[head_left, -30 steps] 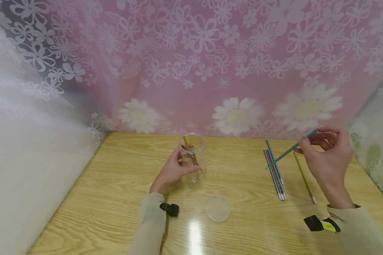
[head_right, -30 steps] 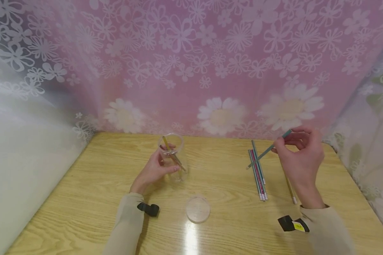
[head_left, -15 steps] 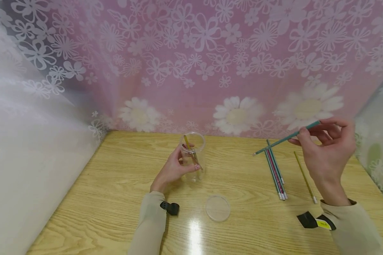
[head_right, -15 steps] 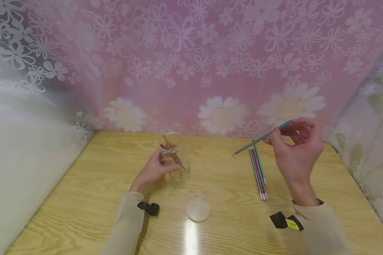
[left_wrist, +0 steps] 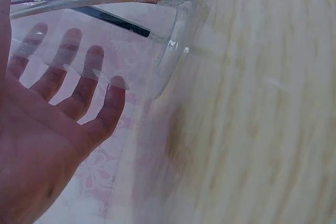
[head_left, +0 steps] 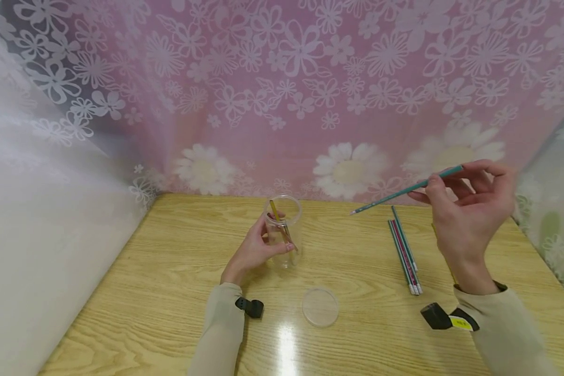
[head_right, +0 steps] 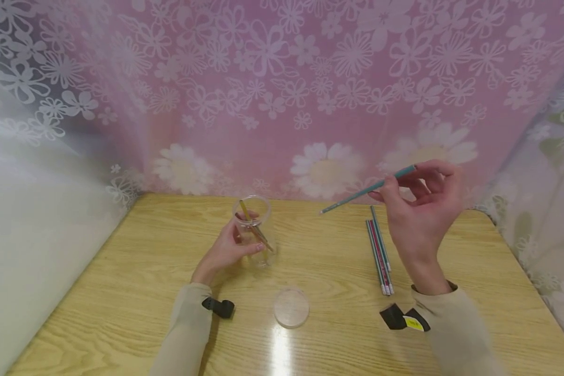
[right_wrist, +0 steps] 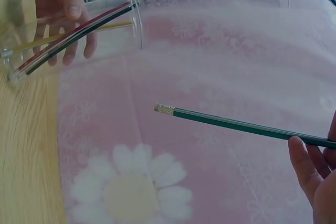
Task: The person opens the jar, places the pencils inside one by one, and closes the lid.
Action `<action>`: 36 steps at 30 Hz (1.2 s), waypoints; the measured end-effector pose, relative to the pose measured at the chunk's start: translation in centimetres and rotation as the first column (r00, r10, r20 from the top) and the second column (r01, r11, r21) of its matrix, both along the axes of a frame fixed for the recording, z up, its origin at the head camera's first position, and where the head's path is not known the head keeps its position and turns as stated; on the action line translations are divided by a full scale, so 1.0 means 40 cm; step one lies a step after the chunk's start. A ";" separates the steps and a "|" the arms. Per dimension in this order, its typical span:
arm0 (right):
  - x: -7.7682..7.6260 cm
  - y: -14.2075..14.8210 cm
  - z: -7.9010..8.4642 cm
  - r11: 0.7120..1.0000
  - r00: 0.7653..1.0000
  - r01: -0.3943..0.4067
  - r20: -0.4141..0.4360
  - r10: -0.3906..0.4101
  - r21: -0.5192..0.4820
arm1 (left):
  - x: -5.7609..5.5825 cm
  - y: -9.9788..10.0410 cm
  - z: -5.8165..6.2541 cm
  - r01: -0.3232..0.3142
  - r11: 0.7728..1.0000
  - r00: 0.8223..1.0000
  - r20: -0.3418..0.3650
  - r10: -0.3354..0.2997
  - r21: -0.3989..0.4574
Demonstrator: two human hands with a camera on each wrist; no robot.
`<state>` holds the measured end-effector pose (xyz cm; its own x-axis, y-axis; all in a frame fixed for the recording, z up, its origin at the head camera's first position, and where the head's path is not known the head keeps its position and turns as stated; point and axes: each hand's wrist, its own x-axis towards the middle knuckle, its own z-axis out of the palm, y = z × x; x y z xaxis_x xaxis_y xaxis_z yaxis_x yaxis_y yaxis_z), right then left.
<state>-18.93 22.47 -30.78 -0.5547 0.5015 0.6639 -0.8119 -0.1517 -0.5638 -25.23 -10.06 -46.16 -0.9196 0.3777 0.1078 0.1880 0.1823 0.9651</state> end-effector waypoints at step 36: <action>-0.057 -0.204 0.037 0.976 0.991 -0.113 -0.055 0.125 0.187 | 0.008 0.000 0.009 -0.002 1.000 1.000 -0.005 0.002 -0.018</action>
